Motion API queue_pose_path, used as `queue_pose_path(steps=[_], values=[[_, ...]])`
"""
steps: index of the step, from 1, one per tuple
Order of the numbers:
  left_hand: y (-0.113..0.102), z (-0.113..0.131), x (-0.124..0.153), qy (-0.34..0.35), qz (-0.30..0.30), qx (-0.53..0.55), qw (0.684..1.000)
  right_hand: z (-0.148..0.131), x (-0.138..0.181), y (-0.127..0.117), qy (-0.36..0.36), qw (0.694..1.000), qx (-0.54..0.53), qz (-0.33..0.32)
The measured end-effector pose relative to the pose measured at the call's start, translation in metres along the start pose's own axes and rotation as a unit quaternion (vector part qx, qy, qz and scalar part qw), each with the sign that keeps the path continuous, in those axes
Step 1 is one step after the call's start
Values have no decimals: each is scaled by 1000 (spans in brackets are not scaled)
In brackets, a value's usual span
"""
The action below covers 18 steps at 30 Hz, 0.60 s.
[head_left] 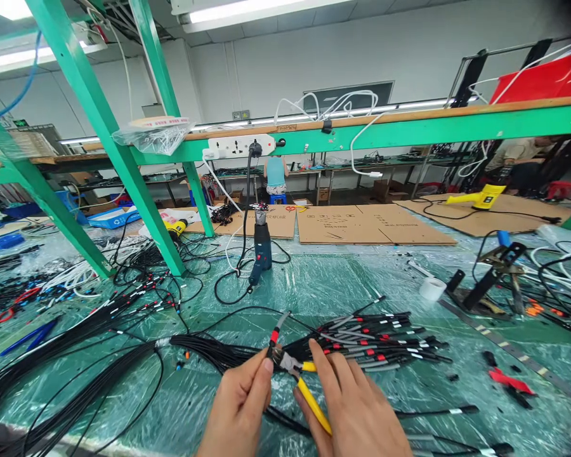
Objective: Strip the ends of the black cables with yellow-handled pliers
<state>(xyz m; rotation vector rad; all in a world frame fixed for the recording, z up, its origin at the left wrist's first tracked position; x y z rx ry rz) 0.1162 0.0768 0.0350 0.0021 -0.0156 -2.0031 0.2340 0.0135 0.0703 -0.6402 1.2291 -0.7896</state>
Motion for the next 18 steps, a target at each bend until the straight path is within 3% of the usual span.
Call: queue_pose_path(steps=[10,15,18], values=[[3,15,1,67,-12,-144,987,-2,7,8,5,1000,7,-1],[0,11,1,52,-6,-140,989,-5,15,25,36,996,-34,-73],[-4,1,-1,5,-15,-69,997,-4,16,29,37,985,-118,-118]])
Point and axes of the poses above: each hand's wrist, its own x-axis away from the middle knuckle, its own y-axis out of the palm, z = x × y, the point moved 9 cm from there along -x, towards the middle knuckle, and after that the axes turned 12 degrees about x, right-handed, at the moved point
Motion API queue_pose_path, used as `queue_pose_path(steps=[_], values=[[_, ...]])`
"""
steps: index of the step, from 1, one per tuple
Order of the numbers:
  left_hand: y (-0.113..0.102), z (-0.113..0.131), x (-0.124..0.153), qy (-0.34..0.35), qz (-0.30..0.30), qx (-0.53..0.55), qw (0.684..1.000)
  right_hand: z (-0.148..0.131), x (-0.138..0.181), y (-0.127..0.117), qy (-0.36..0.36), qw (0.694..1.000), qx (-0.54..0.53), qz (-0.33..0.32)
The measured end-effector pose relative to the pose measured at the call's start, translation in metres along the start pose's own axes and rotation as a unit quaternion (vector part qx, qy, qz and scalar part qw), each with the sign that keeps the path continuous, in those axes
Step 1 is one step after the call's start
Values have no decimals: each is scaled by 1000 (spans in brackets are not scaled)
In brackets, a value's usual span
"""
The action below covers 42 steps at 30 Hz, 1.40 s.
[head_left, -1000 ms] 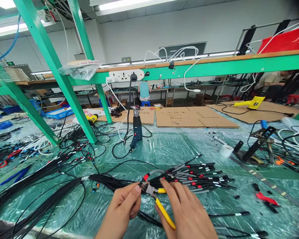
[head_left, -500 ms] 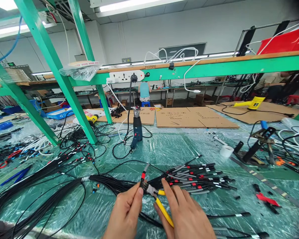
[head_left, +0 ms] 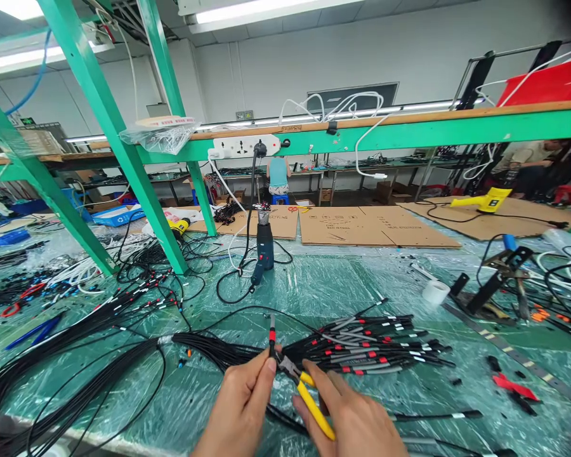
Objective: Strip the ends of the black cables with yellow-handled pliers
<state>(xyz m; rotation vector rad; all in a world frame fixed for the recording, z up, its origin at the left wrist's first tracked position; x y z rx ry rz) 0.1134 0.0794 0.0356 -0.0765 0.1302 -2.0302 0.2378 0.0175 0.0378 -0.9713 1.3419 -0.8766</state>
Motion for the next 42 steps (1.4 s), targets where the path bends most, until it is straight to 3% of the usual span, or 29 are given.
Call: queue_pose_path(steps=[3,7,13,20,24,28,32,34,37,40,42], values=[[-6,-6,-3,-39,7,72,997,0,-3,-3,-32,997,-65,-38],[-14,-11,-6,-63,23,108,992,7,-9,-22,-40,998,7,39],[-13,-17,-4,-96,-11,123,988,7,-11,-29,-81,987,97,98],[-5,-10,-6,-105,-88,122,983,5,-13,-30,-90,987,95,91],[-3,-13,-8,-124,-94,148,977,8,-13,-17,-82,995,58,23],[1,-19,-8,-137,-81,192,968,15,-9,2,-29,994,-29,-104],[3,-19,-7,-120,-83,200,969,9,-5,20,7,950,-188,-249],[2,-18,-7,-115,-79,198,970,2,-3,23,-2,925,-247,-288],[-1,-19,-8,-118,-64,188,973,6,-4,21,7,946,-209,-247],[-3,-20,-10,-118,-51,169,977,15,-5,8,5,991,-71,-116],[-3,-20,-10,-113,-48,156,980,14,-5,1,-17,999,3,-41]])
Point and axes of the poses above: each hand's wrist, its own x-axis away from the middle knuckle, its own y-axis out of the palm, z = x × y, the point moved 9 cm from there along -x, towards the middle knuckle, and after that the axes turned 12 degrees about x, right-handed, at the moved point
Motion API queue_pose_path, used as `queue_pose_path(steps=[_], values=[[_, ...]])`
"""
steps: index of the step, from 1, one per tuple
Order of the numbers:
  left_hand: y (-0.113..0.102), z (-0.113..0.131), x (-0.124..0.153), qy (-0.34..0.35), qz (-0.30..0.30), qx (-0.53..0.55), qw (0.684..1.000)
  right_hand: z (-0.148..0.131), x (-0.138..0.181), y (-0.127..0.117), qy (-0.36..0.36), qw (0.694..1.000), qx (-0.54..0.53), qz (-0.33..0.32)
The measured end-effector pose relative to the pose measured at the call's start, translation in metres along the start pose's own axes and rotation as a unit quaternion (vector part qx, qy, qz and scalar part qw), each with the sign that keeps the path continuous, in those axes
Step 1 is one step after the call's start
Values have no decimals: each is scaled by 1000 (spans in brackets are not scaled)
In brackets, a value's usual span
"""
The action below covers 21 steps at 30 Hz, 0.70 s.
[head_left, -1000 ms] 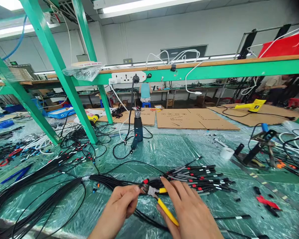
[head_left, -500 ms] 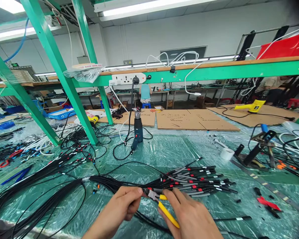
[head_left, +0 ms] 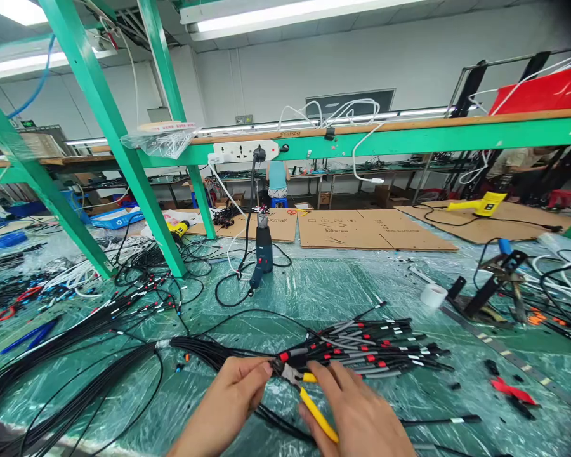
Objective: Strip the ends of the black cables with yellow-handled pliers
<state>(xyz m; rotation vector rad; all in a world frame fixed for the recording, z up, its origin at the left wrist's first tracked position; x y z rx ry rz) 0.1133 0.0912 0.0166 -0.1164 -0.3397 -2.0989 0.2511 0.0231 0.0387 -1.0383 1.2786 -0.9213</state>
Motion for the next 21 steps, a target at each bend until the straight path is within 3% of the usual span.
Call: queue_pose_path(steps=[3,6,11,15,18,21], values=[[2,1,0,6,-9,-18,1000,-3,-1,-4,-22,996,75,49],[4,1,-1,10,-16,-15,1000,-4,-2,-4,-21,993,102,49],[6,-8,-3,7,-13,39,999,4,-1,10,30,997,-14,-66],[8,-11,-1,11,-13,73,997,-2,-2,20,40,960,-208,-181],[7,-11,-1,12,-6,85,996,-8,-5,19,31,938,-271,-213],[3,-12,-3,11,20,86,996,-4,-5,20,44,951,-227,-205]])
Point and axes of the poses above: each hand's wrist, its own x-axis away from the middle knuckle, its own y-axis out of the palm, z = x × y, the point moved 9 cm from there along -x, towards the middle knuckle, and after that the axes turned 12 degrees about x, right-handed, at the moved point
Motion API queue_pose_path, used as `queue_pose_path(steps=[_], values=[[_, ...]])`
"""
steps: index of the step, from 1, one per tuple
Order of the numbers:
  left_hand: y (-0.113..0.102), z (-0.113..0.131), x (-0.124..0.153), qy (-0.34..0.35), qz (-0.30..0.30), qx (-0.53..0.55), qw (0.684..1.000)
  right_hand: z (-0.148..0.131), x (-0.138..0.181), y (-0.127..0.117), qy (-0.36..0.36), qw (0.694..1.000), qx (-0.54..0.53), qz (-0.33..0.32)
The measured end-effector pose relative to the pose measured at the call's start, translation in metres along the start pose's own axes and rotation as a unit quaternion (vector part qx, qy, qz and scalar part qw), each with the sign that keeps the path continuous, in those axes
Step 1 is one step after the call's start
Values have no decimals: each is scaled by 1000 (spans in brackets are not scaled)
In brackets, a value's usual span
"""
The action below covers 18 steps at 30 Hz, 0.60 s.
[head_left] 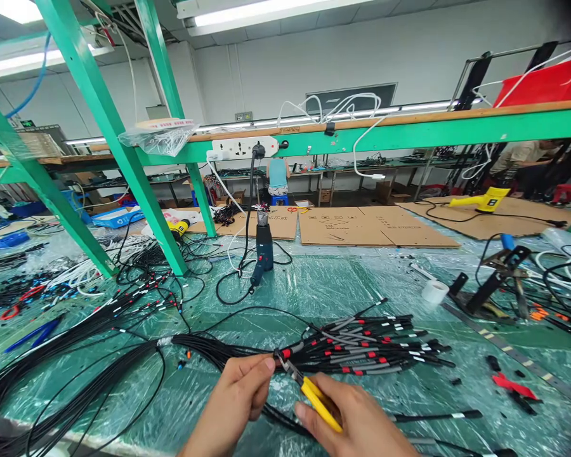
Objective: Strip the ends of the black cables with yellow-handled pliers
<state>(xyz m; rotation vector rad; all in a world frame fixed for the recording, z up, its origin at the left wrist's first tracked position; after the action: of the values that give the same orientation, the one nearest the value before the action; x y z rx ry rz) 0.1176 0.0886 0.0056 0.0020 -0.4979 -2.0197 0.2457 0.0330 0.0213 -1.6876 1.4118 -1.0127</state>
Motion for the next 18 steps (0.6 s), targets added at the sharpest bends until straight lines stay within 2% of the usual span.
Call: queue_pose_path(steps=[2,4,7,9,10,12,16,18], values=[[-3,0,-1,1,17,-4,1000,4,0,-1,6,998,55,42],[-4,1,-2,3,24,-14,1000,5,0,-4,0,987,119,111],[-4,1,-1,3,23,-27,999,4,5,-8,-13,947,227,227],[-3,1,0,-1,17,-28,999,3,9,-8,-17,923,274,270],[-2,1,0,-3,13,-25,1000,2,9,-7,-18,919,282,274],[-1,1,1,-7,6,-11,1000,3,8,-6,-16,932,262,248],[2,1,0,-16,-4,31,999,8,2,-4,9,983,134,126],[3,1,0,-16,-2,46,999,6,-1,-4,15,996,57,64]])
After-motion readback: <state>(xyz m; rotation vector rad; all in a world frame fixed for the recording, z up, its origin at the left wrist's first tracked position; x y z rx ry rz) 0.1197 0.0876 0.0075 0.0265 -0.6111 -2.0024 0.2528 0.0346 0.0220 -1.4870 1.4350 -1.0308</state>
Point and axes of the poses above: each hand's wrist, its own x-axis away from the middle knuckle, its own y-axis out of the palm, z = x × y, the point moved 9 cm from there along -x, towards the middle knuckle, and after that the axes turned 12 degrees about x, right-handed, at the moved point
